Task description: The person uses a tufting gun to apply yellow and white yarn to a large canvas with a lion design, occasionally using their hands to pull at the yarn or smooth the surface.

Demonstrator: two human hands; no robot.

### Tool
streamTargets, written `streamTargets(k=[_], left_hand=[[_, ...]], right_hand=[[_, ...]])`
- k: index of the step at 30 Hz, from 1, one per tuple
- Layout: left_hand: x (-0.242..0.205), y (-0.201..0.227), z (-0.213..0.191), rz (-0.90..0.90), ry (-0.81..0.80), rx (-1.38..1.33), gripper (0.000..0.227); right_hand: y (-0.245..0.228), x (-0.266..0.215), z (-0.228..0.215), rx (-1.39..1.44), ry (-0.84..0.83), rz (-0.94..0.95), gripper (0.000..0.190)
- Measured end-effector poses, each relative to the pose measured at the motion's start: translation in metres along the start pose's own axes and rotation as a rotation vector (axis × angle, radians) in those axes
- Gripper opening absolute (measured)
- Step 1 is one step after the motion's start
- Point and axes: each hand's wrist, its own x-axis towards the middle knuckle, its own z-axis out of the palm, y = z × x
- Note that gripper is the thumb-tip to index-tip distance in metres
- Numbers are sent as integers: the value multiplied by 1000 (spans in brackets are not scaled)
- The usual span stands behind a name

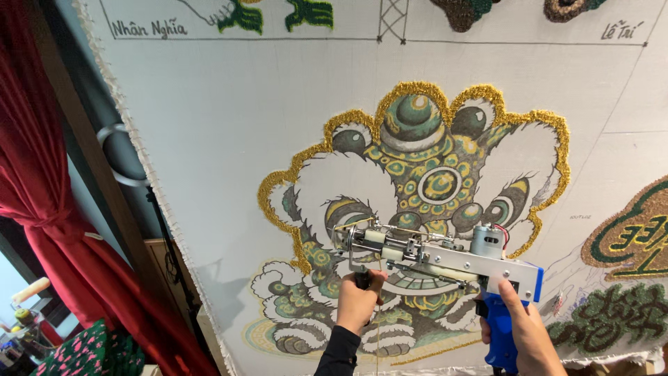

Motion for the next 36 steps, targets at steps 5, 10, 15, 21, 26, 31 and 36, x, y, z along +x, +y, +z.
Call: streamTargets(k=[5, 10, 15, 21, 26, 31, 36], left_hand=[[-3, 2, 5, 25, -28, -27, 23], [-3, 4, 3, 61, -5, 19, 25], [-6, 0, -7, -34, -22, -11, 29], [10, -18, -33, 0, -47, -47, 32], [24, -27, -67, 10, -87, -60, 34], [22, -18, -110, -7, -134, -87, 34], [18, -14, -140, -38, -194, -124, 34]], right_hand=[[-3, 3, -10, 1, 10, 14, 56], [0, 8, -9, 2, -2, 24, 58], [17, 11, -6, -13, -15, 14, 59], [52, 12, 14, -6, 9, -11, 56], [71, 3, 48, 43, 26, -43, 58], [82, -32, 88, 63, 72, -38, 63], [80, -63, 121, -3, 168, 1, 70]])
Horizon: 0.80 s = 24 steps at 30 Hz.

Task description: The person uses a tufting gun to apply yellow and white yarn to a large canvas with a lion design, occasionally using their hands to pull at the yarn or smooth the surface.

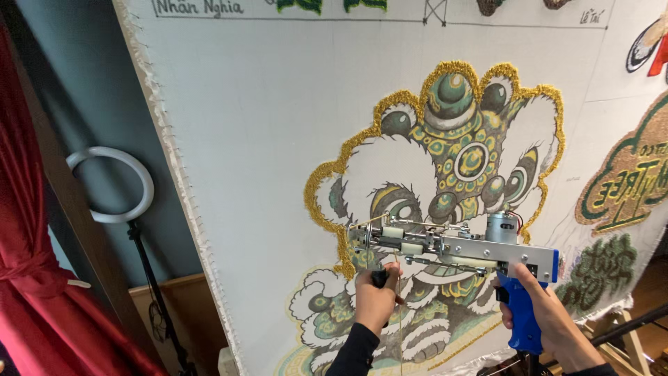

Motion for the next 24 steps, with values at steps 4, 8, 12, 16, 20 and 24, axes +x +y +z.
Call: streamTargets(k=[4, 8, 12, 16, 20, 24], left_hand=[[-3, 7, -7, -21, 22, -3, 36], [-2, 17, -12, 20, 16, -18, 37], [8, 23, -17, 32, -18, 1, 38], [30, 19, -9, 54, -77, -48, 40], [55, 23, 6, 84, -108, -17, 39], [67, 58, 26, -1, -131, 14, 40]], right_hand=[[-8, -15, 9, -13, -21, -42, 67], [-14, -18, 15, -37, -29, -79, 61], [-19, -19, 15, -31, -109, -46, 57], [-29, -13, 11, 19, -303, 1, 64], [-46, -7, 10, 84, -323, 106, 58], [-75, 3, 7, 94, -349, 43, 51]])
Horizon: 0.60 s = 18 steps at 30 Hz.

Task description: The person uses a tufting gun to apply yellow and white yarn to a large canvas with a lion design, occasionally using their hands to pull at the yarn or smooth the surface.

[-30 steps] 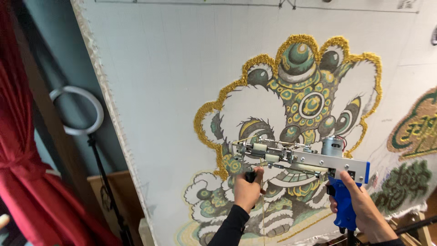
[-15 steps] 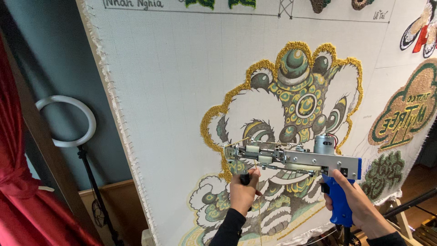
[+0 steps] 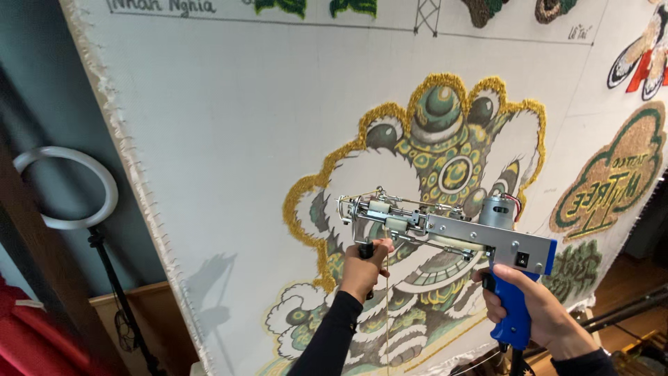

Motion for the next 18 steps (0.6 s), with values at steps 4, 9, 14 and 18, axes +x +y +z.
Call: streamTargets(k=[4, 9, 14, 18], left_hand=[[12, 34, 18, -86, -63, 72, 46], [44, 38, 30, 8, -161, -10, 46], [65, 53, 33, -62, -154, 137, 45], [72, 68, 34, -66, -172, 148, 42]], right_hand=[[-33, 2, -1, -77, 108, -70, 47], [-65, -8, 17, -101, 205, -122, 42], [-80, -13, 33, -99, 221, -191, 36], [-87, -11, 38, -126, 223, -235, 35]])
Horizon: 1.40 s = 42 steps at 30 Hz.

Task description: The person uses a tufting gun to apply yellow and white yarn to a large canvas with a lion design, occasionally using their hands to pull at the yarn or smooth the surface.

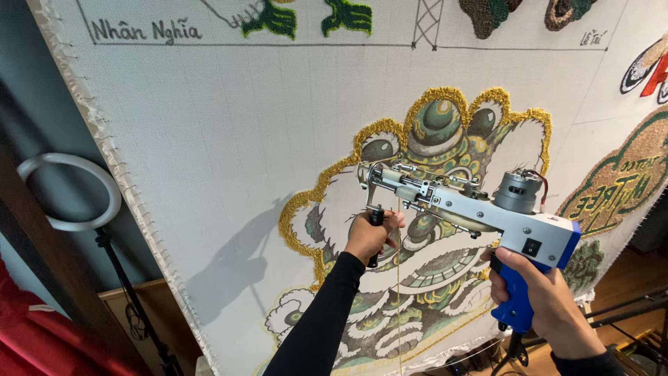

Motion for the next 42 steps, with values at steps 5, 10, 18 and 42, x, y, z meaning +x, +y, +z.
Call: streamTargets(k=[5, 10, 18, 42], left_hand=[[-2, 1, -8, -15, -21, -16, 38], [1, 0, -23, -53, -37, 12, 34], [7, -5, -34, -50, -39, 42, 38], [47, 19, -26, -52, -89, 65, 44]], right_hand=[[5, 6, 7, 18, -6, 44, 37], [15, 13, 18, 54, -3, 73, 38], [5, 13, 32, -9, 25, 95, 40], [-9, 25, 39, 89, 75, 23, 40]])
